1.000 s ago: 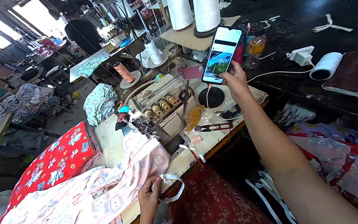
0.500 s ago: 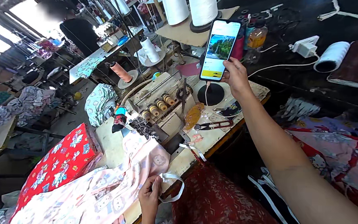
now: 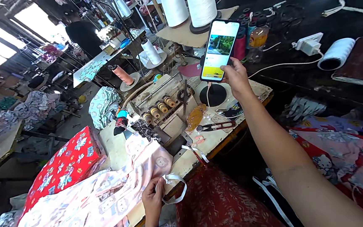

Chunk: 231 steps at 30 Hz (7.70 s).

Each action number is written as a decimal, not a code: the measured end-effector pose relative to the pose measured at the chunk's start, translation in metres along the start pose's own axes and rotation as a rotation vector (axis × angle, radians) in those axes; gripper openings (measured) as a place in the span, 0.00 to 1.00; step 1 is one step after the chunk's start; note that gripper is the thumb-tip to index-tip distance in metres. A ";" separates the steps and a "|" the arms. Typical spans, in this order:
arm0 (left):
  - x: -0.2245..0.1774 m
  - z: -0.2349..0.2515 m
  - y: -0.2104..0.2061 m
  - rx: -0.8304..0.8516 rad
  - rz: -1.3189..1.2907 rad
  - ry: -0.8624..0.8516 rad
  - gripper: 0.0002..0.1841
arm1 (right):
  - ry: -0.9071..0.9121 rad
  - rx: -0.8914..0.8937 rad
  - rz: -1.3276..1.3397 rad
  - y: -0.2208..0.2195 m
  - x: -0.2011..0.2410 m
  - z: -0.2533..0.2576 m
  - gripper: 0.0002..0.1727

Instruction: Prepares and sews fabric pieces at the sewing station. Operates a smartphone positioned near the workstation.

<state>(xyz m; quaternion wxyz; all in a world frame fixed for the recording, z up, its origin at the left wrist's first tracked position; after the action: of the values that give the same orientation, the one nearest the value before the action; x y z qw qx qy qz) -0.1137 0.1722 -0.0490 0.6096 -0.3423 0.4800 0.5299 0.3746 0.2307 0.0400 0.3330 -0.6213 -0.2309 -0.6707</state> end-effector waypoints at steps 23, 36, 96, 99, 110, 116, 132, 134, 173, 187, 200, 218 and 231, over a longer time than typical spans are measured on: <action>0.000 0.001 -0.001 0.013 0.006 -0.003 0.07 | 0.025 0.021 -0.004 0.000 0.002 0.000 0.29; 0.000 -0.001 -0.002 0.005 -0.003 -0.013 0.07 | -0.036 0.071 -0.010 0.004 0.001 -0.007 0.31; -0.058 -0.133 -0.125 0.775 0.755 -0.080 0.10 | 0.266 1.237 -0.905 -0.102 -0.036 -0.389 0.30; -0.057 -0.133 -0.123 0.768 0.734 -0.082 0.10 | 0.252 1.254 -0.912 -0.104 -0.037 -0.389 0.30; -0.038 -0.134 -0.123 0.896 0.842 0.280 0.16 | 0.071 1.352 -0.993 -0.110 -0.036 -0.389 0.30; -0.014 -0.141 -0.119 0.853 0.840 0.231 0.16 | 0.035 1.370 -1.018 -0.110 -0.036 -0.390 0.31; -0.029 -0.140 -0.129 0.863 0.876 0.291 0.17 | 0.169 1.341 -1.038 -0.106 -0.043 -0.391 0.32; -0.032 -0.141 -0.128 0.832 0.876 0.255 0.16 | 0.230 1.326 -1.038 -0.106 -0.041 -0.392 0.31; -0.082 0.162 -0.010 0.565 0.383 -0.130 0.08 | -0.036 0.775 -0.372 -0.206 -0.033 -0.226 0.09; -0.085 0.150 -0.018 0.554 0.445 -0.191 0.06 | 0.109 0.604 -0.301 -0.193 -0.047 -0.237 0.08; -0.086 0.135 -0.022 0.441 0.604 -0.059 0.15 | 0.101 0.525 -0.379 -0.191 -0.065 -0.236 0.33; -0.103 0.131 -0.030 0.391 0.575 -0.139 0.13 | 0.020 0.636 -0.384 -0.183 -0.047 -0.239 0.07; -0.078 0.147 -0.021 0.236 0.517 -0.080 0.17 | -0.095 0.629 -0.258 -0.184 -0.043 -0.241 0.15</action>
<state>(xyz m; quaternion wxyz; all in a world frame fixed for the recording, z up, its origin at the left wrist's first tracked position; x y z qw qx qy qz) -0.0586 0.2789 0.0674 0.5082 -0.1140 0.5855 0.6212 0.0760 0.1863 -0.0127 0.4097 -0.4845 -0.5181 -0.5736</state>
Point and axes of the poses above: each hand's wrist, its own z-axis towards the middle knuckle, its own y-axis out of the back of the hand, x = y × z, the point moved 8 cm from there along z, towards the middle knuckle, and after that the axes turned 13 degrees about -z, right-handed, at the moved point
